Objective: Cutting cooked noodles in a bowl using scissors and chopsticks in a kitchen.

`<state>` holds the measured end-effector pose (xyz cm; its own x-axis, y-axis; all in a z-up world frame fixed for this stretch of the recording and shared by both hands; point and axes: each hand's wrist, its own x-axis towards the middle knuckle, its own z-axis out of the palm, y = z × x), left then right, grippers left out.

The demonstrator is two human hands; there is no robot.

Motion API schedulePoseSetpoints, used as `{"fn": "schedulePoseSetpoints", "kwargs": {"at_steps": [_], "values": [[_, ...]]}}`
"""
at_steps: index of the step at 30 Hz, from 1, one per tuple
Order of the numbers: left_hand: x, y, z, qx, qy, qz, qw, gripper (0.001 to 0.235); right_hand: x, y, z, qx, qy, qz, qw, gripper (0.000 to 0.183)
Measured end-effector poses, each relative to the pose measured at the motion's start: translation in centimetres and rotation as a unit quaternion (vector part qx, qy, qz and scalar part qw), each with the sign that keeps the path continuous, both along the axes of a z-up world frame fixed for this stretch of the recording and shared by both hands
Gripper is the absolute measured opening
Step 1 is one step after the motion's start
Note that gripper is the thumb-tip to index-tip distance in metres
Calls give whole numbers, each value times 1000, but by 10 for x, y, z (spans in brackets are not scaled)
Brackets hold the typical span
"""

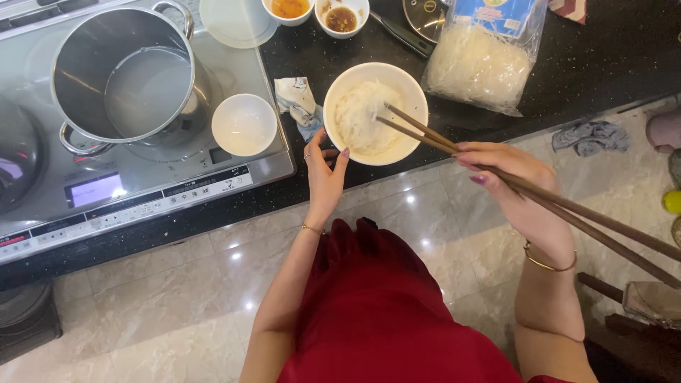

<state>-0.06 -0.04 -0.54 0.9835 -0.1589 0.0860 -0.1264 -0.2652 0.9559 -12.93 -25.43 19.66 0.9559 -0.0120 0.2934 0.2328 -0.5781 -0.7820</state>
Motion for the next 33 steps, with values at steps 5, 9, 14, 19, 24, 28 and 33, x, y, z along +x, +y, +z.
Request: {"fn": "schedulePoseSetpoints", "kwargs": {"at_steps": [5, 9, 14, 19, 24, 28, 33], "values": [[1, 2, 0, 11, -6, -9, 1000, 63, -25, -25, -24, 90, -49, -8, 995, 29], [2, 3, 0, 7, 1, -22, 1000, 63, -39, -13, -17, 180, -83, -100, 975, 28], [4, 5, -6, -8, 3, -42, 999, 66, -17, 4, -46, 144, -38, -105, 983, 21], [9, 2, -8, -38, 22, -68, 997, 68, -7, 17, -57, 152, -14, -140, 978, 17], [10, -3, -9, -170, 176, -79, 966, 72, -11, 14, -60, 179, -7, -146, 973, 19], [12, -17, 3, -231, 283, -93, 926, 72, -18, -2, -78, 208, -36, -113, 971, 22], [19, -29, -11, -326, 326, -94, 882, 70, -29, -34, -113, 194, -46, 0, 980, 33]]}}
